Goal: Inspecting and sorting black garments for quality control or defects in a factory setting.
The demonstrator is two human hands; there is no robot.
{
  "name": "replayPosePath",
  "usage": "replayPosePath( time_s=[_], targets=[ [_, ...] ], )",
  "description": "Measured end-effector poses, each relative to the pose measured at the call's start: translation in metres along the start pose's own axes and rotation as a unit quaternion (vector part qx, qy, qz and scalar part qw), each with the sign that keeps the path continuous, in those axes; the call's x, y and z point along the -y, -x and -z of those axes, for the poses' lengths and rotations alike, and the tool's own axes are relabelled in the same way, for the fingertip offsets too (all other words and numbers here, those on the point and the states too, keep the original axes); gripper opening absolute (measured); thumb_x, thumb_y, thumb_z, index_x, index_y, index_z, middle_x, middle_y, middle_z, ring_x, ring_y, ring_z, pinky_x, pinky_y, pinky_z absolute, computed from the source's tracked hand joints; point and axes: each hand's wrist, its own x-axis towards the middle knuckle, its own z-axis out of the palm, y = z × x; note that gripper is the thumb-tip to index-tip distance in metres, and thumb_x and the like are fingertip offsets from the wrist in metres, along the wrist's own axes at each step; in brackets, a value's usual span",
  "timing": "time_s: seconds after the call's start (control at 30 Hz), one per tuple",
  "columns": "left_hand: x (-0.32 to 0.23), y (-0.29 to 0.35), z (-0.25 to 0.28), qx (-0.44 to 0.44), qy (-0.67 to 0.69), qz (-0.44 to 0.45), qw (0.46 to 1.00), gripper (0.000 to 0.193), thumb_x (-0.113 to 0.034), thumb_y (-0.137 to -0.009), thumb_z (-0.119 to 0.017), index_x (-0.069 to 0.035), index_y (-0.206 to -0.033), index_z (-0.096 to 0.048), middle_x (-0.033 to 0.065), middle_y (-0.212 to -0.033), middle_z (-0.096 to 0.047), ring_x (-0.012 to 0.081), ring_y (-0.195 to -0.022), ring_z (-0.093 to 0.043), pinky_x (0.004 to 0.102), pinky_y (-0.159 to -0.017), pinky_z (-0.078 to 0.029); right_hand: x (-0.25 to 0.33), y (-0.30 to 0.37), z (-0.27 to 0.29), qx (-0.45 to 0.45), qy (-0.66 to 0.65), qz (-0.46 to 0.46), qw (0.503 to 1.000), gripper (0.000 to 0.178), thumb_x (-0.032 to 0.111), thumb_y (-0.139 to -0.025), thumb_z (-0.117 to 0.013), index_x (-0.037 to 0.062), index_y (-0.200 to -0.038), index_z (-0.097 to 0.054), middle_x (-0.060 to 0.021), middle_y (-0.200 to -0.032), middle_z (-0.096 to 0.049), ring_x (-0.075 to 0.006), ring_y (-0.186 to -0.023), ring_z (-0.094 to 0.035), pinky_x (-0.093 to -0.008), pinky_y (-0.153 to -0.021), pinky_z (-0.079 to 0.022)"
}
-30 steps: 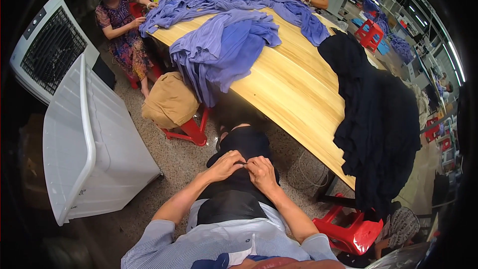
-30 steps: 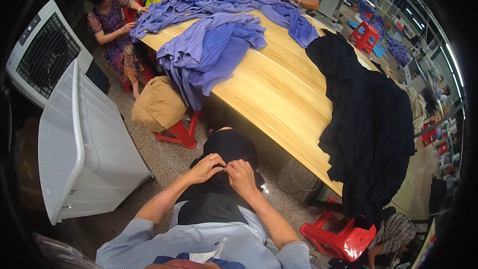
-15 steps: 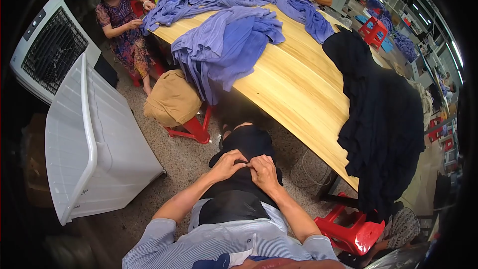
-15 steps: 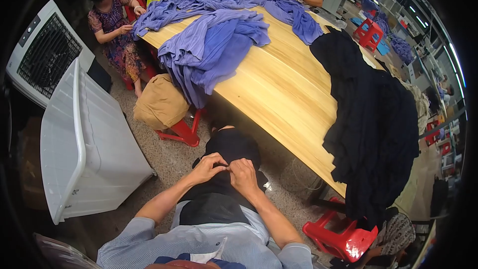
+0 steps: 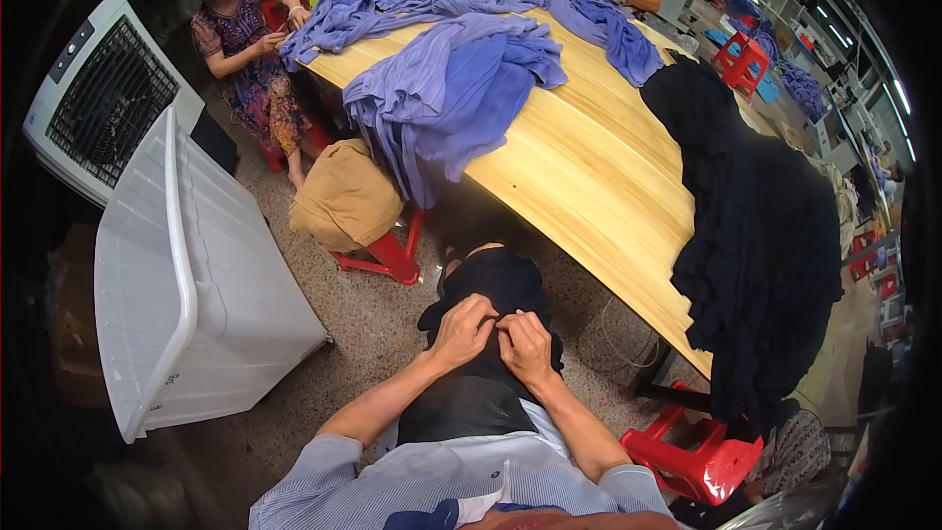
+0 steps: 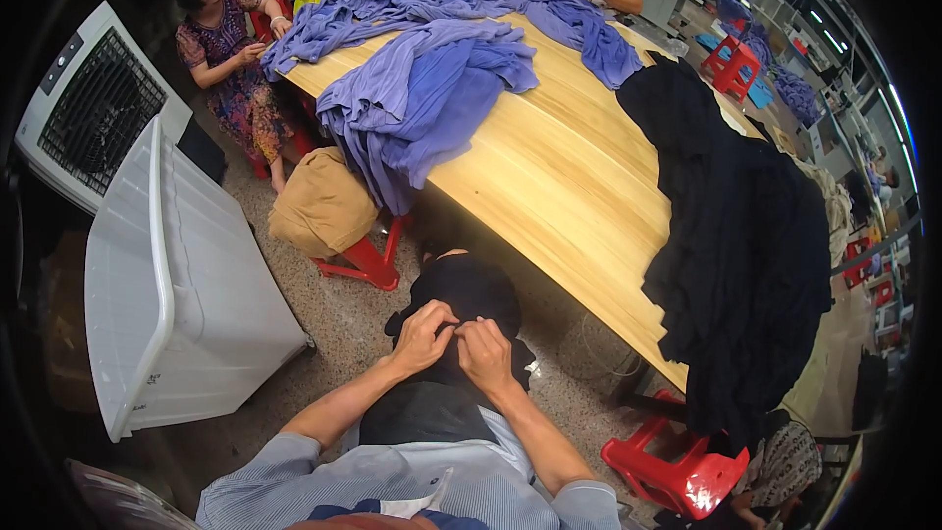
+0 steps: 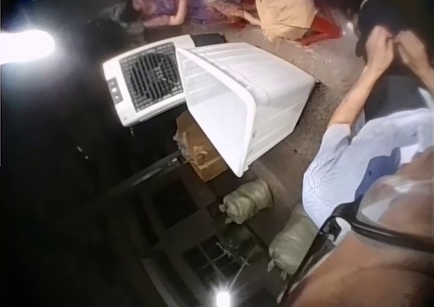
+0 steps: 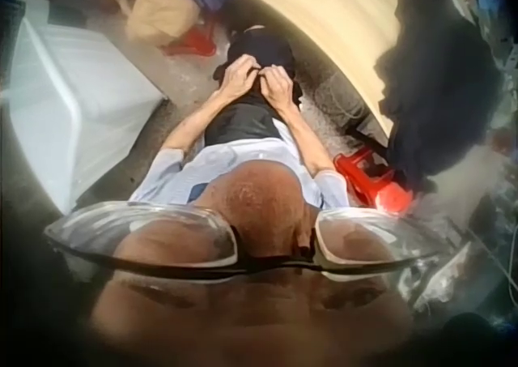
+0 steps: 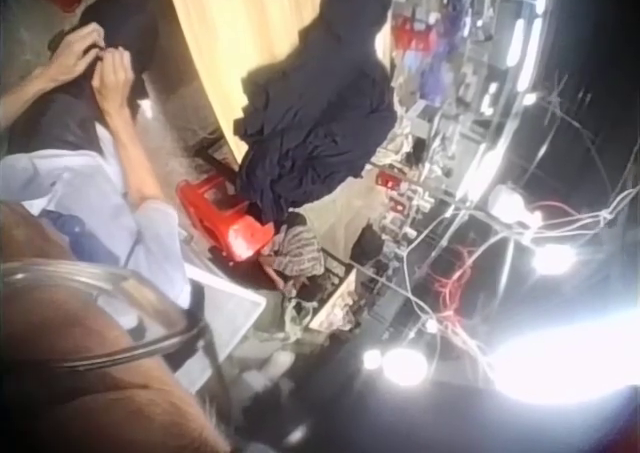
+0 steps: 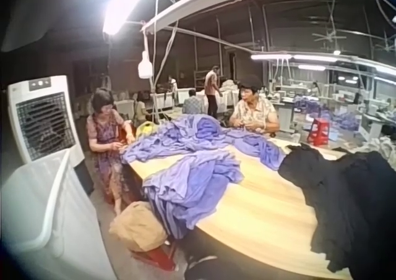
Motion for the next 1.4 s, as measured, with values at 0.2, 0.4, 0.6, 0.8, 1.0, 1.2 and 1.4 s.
replayPosePath(
  time_s=[0.2,0.4,0.6,0.8,1.0,1.2,1.4],
  targets=[
    [-0.011,-0.025,0.006,0.007,-0.022,-0.161,0.987,0.024,0.008,-0.083,-0.072,-0.002,-0.104,-0.07,0.0114,-0.102,-0.075,0.0336,-0.09,-0.07,0.0441,-0.081,-0.056,-0.006,-0.004,0.004,-0.078,-0.031,-0.094,0.992,0.021,-0.01,-0.082,-0.077,0.0004,-0.1,-0.072,-0.015,-0.104,-0.077,-0.0348,-0.095,-0.074,-0.0425,-0.084,-0.06],
    [-0.011,-0.026,-0.006,-0.026,-0.026,-0.199,0.979,0.024,0.006,-0.082,-0.076,-0.002,-0.103,-0.07,0.0109,-0.101,-0.075,0.0321,-0.09,-0.072,0.0408,-0.081,-0.058,-0.014,-0.008,0.017,-0.081,-0.014,-0.05,0.995,0.018,-0.01,-0.081,-0.079,0.0001,-0.094,-0.07,-0.0144,-0.104,-0.079,-0.0336,-0.09,-0.075,-0.0417,-0.078,-0.062],
    [-0.008,-0.027,0.007,0.014,-0.082,-0.195,0.977,0.017,0.001,-0.085,-0.077,-0.003,-0.1,-0.07,0.0088,-0.105,-0.072,0.0301,-0.091,-0.071,0.0391,-0.079,-0.059,-0.017,-0.01,0.043,-0.097,0.042,-0.024,0.994,0.022,-0.013,-0.078,-0.075,0.0,-0.095,-0.072,-0.0144,-0.1,-0.077,-0.0341,-0.088,-0.072,-0.0415,-0.077,-0.061],
    [0.012,-0.022,0.003,0.019,-0.071,-0.193,0.978,0.007,-0.002,-0.092,-0.07,-0.003,-0.098,-0.073,0.0138,-0.102,-0.075,0.0342,-0.096,-0.073,0.0447,-0.088,-0.059,-0.048,0.005,0.03,-0.063,0.027,-0.065,0.996,0.019,-0.012,-0.088,-0.066,-0.0001,-0.1,-0.072,-0.019,-0.099,-0.07,-0.04,-0.1,-0.068,-0.0478,-0.09,-0.055],
    [0.023,-0.022,0.032,0.026,-0.065,-0.037,0.997,0.019,0.001,-0.087,-0.067,-0.007,-0.102,-0.072,0.0154,-0.1,-0.073,0.0386,-0.099,-0.072,0.047,-0.088,-0.059,-0.033,-0.003,0.025,-0.051,0.035,-0.047,0.997,0.024,-0.015,-0.089,-0.066,0.0,-0.106,-0.072,-0.0174,-0.103,-0.071,-0.0379,-0.1,-0.068,-0.0456,-0.087,-0.057],
    [0.062,-0.002,0.053,0.084,-0.189,-0.035,0.978,0.018,0.007,-0.083,-0.063,-0.003,-0.098,-0.066,0.0133,-0.084,-0.065,0.0362,-0.082,-0.068,0.0443,-0.08,-0.055,-0.035,0.015,0.026,0.003,0.024,-0.108,0.994,0.025,-0.014,-0.088,-0.069,-0.0005,-0.108,-0.074,-0.0175,-0.107,-0.074,-0.037,-0.104,-0.071,-0.0435,-0.092,-0.058],
    [0.008,-0.001,0.027,-0.009,0.04,-0.038,0.998,0.025,-0.014,-0.089,-0.086,-0.005,-0.108,-0.075,0.0127,-0.106,-0.073,0.0333,-0.102,-0.072,0.0432,-0.092,-0.057,-0.027,0.018,0.024,0.009,0.012,-0.126,0.992,0.026,-0.013,-0.087,-0.07,-0.0005,-0.109,-0.075,-0.0169,-0.106,-0.074,-0.037,-0.101,-0.071,-0.0441,-0.09,-0.058]
  ],
)
